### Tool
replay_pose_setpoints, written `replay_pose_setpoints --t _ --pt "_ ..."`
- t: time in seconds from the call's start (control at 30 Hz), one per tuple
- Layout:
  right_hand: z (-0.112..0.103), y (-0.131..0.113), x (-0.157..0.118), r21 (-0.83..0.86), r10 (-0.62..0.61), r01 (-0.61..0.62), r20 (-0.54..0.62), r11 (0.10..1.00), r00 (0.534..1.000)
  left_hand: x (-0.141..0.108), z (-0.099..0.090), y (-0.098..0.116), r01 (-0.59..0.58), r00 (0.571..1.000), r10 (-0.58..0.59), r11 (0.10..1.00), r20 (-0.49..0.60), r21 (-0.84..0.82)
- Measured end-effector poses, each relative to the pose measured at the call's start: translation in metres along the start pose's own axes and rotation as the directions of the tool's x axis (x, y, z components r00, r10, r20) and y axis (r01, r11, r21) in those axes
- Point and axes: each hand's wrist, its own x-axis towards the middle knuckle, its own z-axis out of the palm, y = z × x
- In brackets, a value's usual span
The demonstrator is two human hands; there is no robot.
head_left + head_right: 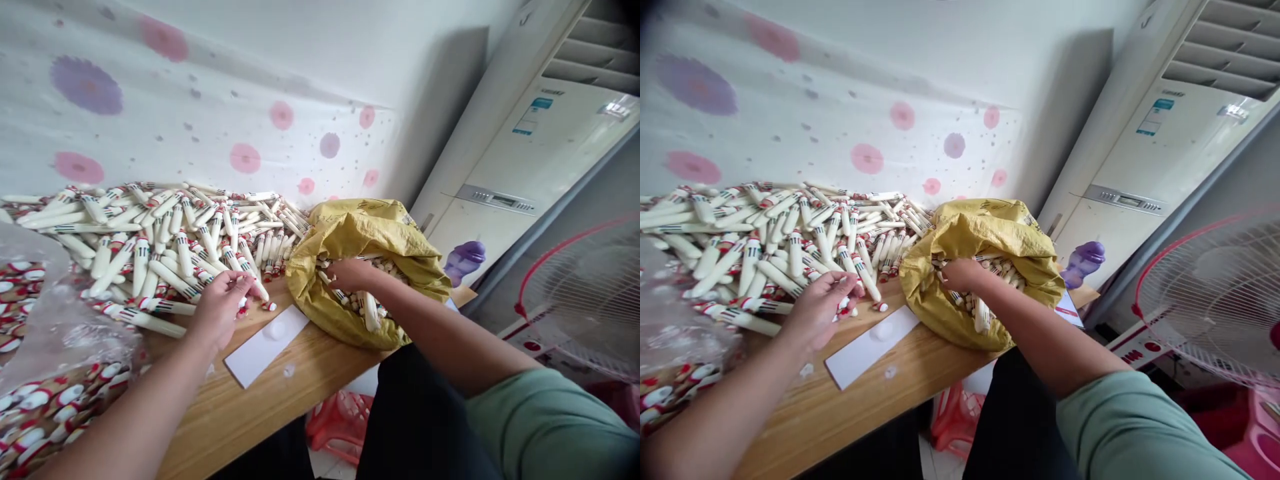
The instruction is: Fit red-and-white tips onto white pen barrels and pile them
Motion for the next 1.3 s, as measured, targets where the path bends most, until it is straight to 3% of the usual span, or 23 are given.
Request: replay_pose_setpoints --t 0.13,0.27,0.3,0.37,0.43,0.5,0.57,0.67,0.8,0.87,0.93,0.97,1.07,1.13,1.2,1.3 --pt "0.031 0.007 -0.004 -0.147 0.073 -0.063 0.060 0.987 0.996 -0.002 0.002 -0.003 -0.042 0.994 0.029 0.992 0.109 0.117" --pt "0.016 0.014 -0.008 -0.164 0.102 -0.090 0.066 0.982 0.993 -0.001 0.001 -0.004 -0.053 0.995 0.042 0.992 0.095 0.117" --pt "0.009 0.014 -0.012 -0.116 0.087 -0.079 0.065 0.990 0.994 0.000 0.000 -0.004 -0.054 0.996 0.045 0.992 0.081 0.113" --pt "-0.001 0.010 -0.020 0.135 0.021 -0.029 0.065 0.990 0.998 0.001 -0.001 -0.003 -0.066 0.996 0.057 0.990 0.070 0.126" --pt "0.000 -0.001 -0.029 0.496 -0.084 0.042 0.063 0.868 0.994 0.001 -0.001 -0.002 -0.068 0.995 0.055 0.984 0.081 0.167" --pt "0.012 -0.017 -0.035 0.695 -0.201 0.135 0.015 0.706 0.979 0.000 -0.001 -0.001 -0.048 0.995 0.027 0.975 0.096 0.216" --pt "0.030 -0.034 -0.038 0.691 -0.300 0.246 -0.045 0.679 0.953 -0.001 0.000 -0.001 -0.012 0.994 -0.017 0.965 0.107 0.264" --pt "0.052 -0.053 -0.038 0.536 -0.375 0.353 -0.072 0.767 0.924 -0.002 0.001 -0.001 -0.011 0.991 -0.032 0.945 0.128 0.326" --pt "0.061 -0.059 -0.037 0.401 -0.375 0.370 -0.069 0.838 0.924 0.000 0.000 -0.003 -0.070 0.987 0.002 0.908 0.164 0.414" --pt "0.059 -0.056 -0.036 0.449 -0.352 0.347 -0.075 0.823 0.933 0.001 -0.002 -0.003 -0.109 0.982 0.019 0.871 0.189 0.478" --pt "0.055 -0.052 -0.035 0.621 -0.276 0.258 -0.069 0.740 0.959 0.001 -0.003 -0.004 -0.151 0.974 0.031 0.825 0.224 0.544" --pt "0.052 -0.051 -0.034 0.730 -0.220 0.193 -0.059 0.656 0.974 0.000 -0.004 -0.004 -0.169 0.970 0.034 0.807 0.241 0.566" --pt "0.045 -0.049 -0.032 0.950 -0.038 0.048 -0.038 0.308 0.999 -0.003 -0.002 -0.004 -0.215 0.954 0.029 0.759 0.297 0.615" --pt "0.041 -0.051 -0.031 0.987 0.046 0.067 -0.074 0.144 0.996 -0.007 0.001 -0.003 -0.261 0.939 0.032 0.714 0.341 0.649" --pt "0.039 -0.054 -0.031 0.991 0.100 0.114 -0.121 0.066 0.988 -0.010 0.004 -0.002 -0.317 0.921 0.050 0.673 0.387 0.668" --pt "0.041 -0.059 -0.032 0.987 0.128 0.158 -0.161 0.034 0.979 -0.014 0.008 -0.003 -0.373 0.894 0.071 0.664 0.442 0.648"
